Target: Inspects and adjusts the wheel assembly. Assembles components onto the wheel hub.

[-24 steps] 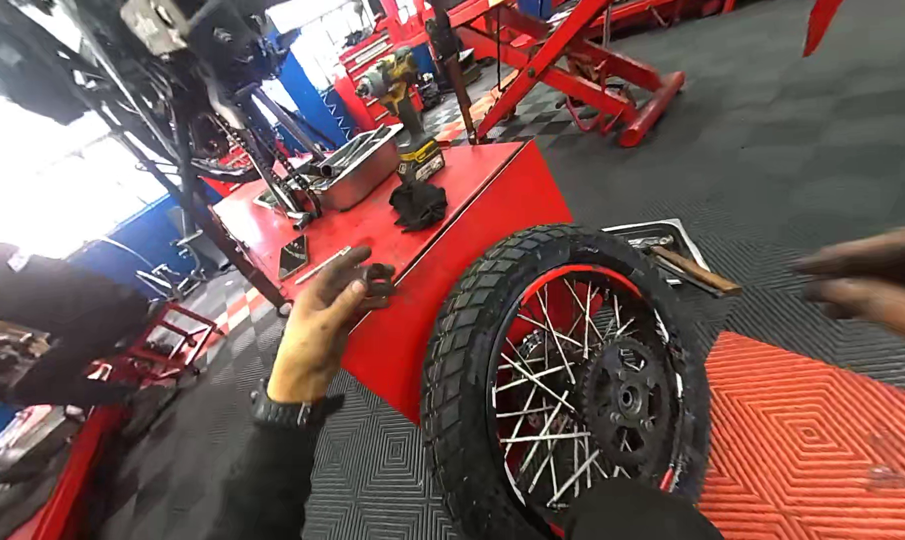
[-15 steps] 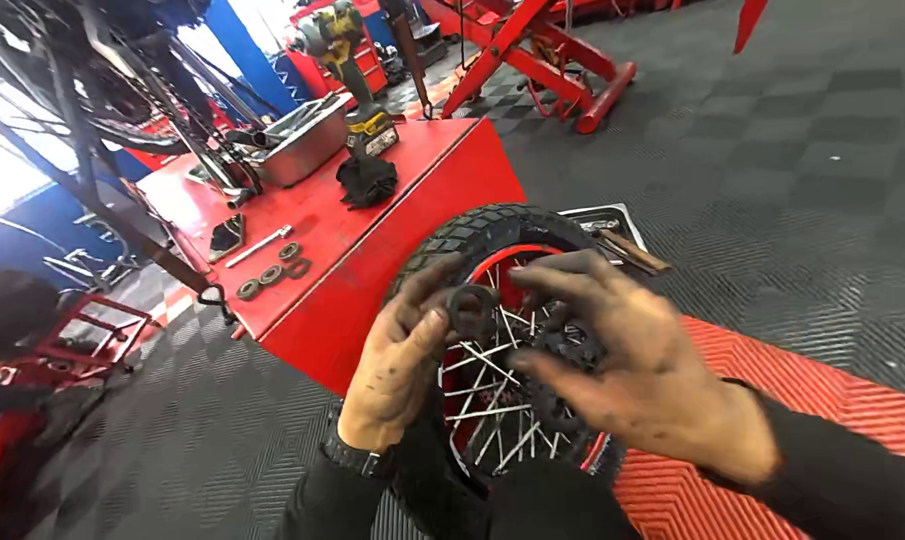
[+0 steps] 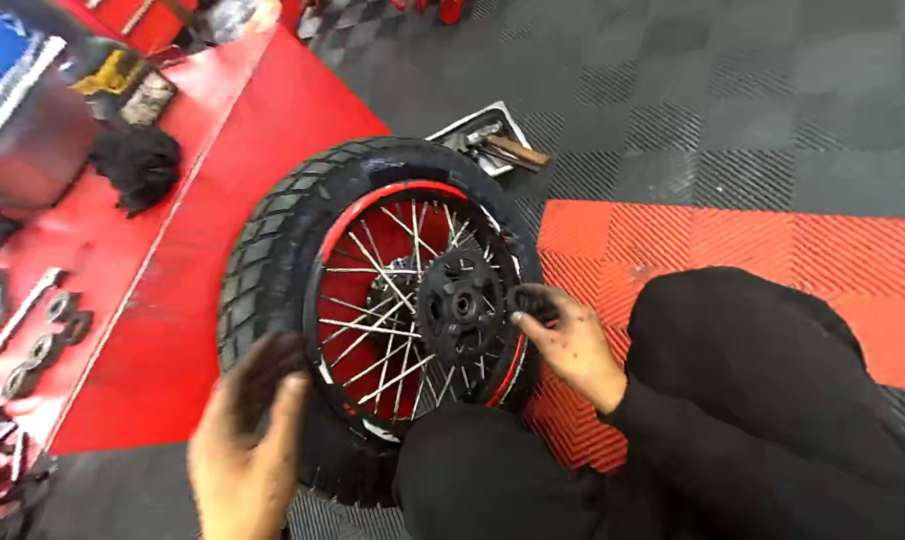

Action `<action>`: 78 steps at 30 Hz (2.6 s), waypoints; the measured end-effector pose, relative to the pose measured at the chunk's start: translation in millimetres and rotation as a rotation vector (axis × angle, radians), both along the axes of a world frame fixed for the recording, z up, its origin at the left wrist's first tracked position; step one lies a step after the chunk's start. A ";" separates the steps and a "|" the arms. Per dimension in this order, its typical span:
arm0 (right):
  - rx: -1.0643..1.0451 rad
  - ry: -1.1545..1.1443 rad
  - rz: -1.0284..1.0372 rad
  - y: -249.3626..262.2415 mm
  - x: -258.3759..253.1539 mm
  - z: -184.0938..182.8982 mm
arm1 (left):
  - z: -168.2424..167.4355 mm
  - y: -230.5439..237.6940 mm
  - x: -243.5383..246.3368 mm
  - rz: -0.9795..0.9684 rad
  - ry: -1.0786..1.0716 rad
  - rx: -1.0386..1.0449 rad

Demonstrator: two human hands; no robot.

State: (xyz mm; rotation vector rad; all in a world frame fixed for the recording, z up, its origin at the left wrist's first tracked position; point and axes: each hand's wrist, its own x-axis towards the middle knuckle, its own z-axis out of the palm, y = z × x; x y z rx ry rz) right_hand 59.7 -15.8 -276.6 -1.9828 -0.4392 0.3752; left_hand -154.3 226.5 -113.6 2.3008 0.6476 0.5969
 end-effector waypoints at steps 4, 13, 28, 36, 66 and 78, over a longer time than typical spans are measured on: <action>-0.065 -0.056 0.052 8.5 -4.8 -11.2 | 4.7 25.3 -4.5 0.120 -0.077 0.130; -0.049 -0.096 0.117 36.9 -11.3 -23.7 | 6.2 20.6 7.5 0.211 -0.142 0.298; 0.262 0.028 0.251 33.7 11.1 -5.1 | 91.5 164.0 -53.5 0.687 0.098 0.481; 0.296 0.066 0.241 37.3 12.0 -2.3 | 122.5 222.7 -51.2 0.560 0.360 0.326; 0.276 0.072 0.244 33.4 2.3 6.2 | 137.2 244.1 -29.2 0.157 0.564 0.342; 0.347 -0.210 0.161 41.6 -7.5 2.2 | 102.3 107.0 16.9 0.098 0.097 -0.107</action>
